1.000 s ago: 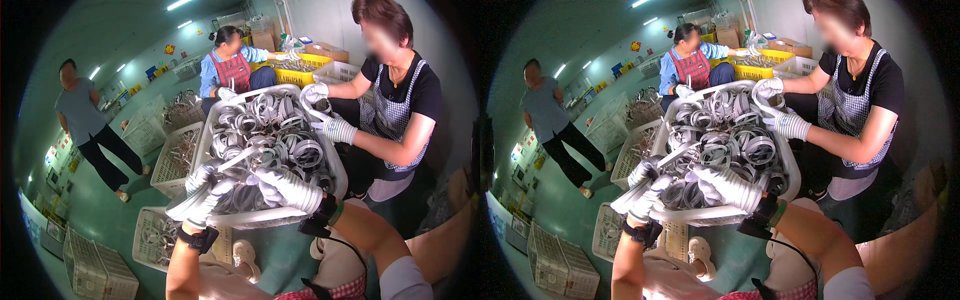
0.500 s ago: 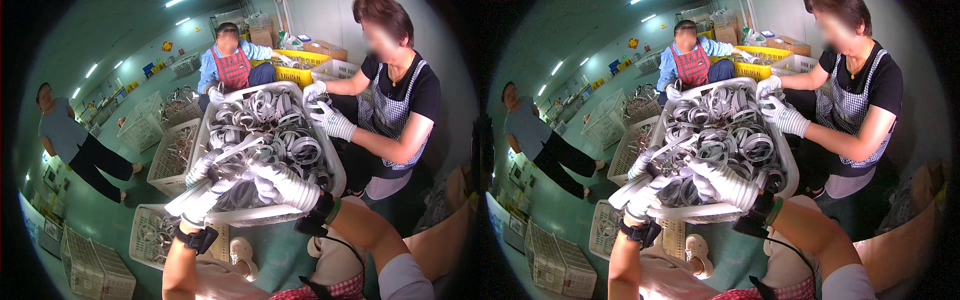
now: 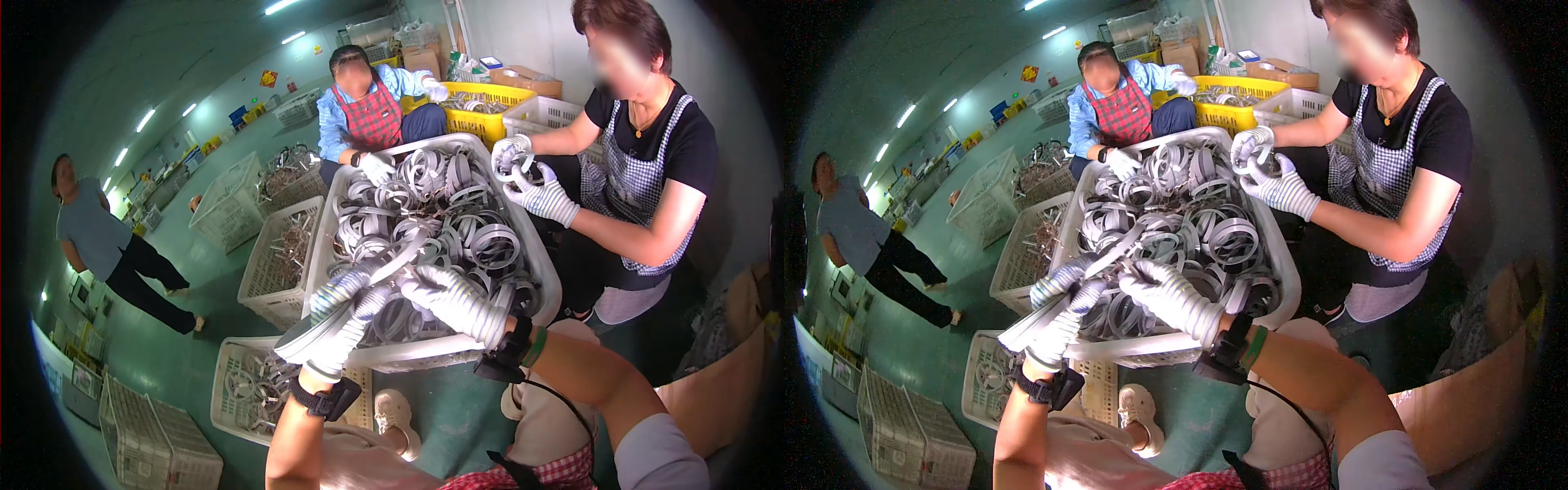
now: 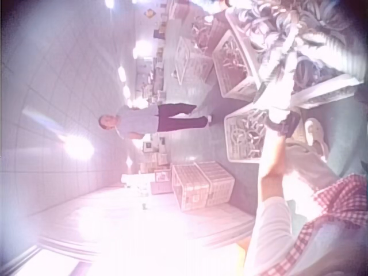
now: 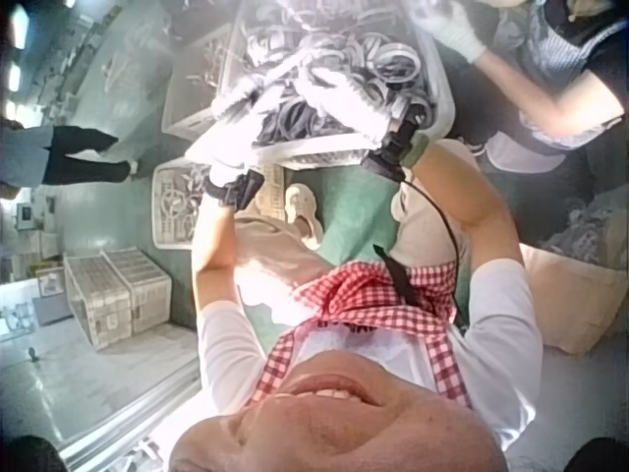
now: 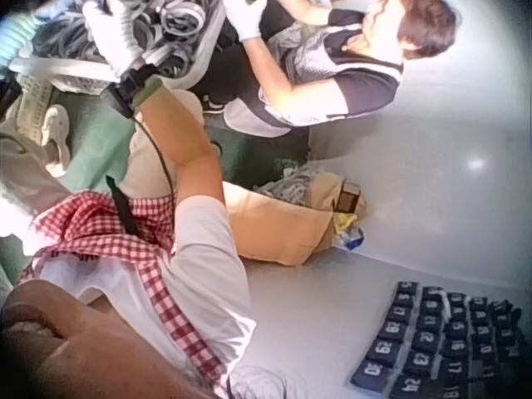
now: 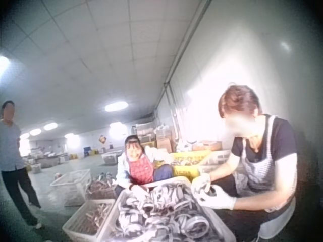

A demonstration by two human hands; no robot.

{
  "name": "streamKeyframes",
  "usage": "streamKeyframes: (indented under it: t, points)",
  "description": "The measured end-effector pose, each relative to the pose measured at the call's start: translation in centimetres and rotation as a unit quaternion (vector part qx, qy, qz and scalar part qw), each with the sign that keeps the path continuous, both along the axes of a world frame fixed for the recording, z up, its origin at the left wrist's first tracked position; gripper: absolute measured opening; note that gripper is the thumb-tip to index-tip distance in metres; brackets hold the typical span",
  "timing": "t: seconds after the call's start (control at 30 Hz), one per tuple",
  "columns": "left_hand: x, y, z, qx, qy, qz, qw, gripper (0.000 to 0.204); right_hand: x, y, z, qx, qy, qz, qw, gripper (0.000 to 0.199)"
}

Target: Sorting and inspecting circular metal rings from a large central bin into smaller plastic containers.

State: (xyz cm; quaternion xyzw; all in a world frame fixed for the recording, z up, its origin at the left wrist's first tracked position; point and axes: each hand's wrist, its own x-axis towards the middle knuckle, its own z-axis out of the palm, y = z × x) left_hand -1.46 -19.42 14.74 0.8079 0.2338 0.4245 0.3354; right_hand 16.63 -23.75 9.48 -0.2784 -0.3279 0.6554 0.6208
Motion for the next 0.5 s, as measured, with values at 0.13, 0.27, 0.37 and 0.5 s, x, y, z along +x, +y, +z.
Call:
streamKeyframes:
  t: [0.13,0.27,0.37,0.5]
  points:
    - [0.4,-0.3,0.4,-0.137,-0.118,-0.034,0.983,0.071,0.7,-0.6,-0.4,0.036,-0.092,-0.064,0.993,0.013]
    - [0.9,0.2,-0.4,-0.235,-0.195,-0.063,0.95,0.071,1.0,-1.1,-0.4,0.049,-0.038,0.031,0.998,0.022]
    - [-0.1,1.9,-1.1,-0.101,-0.086,-0.066,0.989,0.058,0.7,-1.7,0.2,0.036,0.054,0.084,0.994,0.024]
    - [-0.5,1.5,-1.1,-0.161,-0.097,-0.057,0.981,0.041,0.8,-2.0,0.7,0.014,0.019,0.119,0.993,0.022]
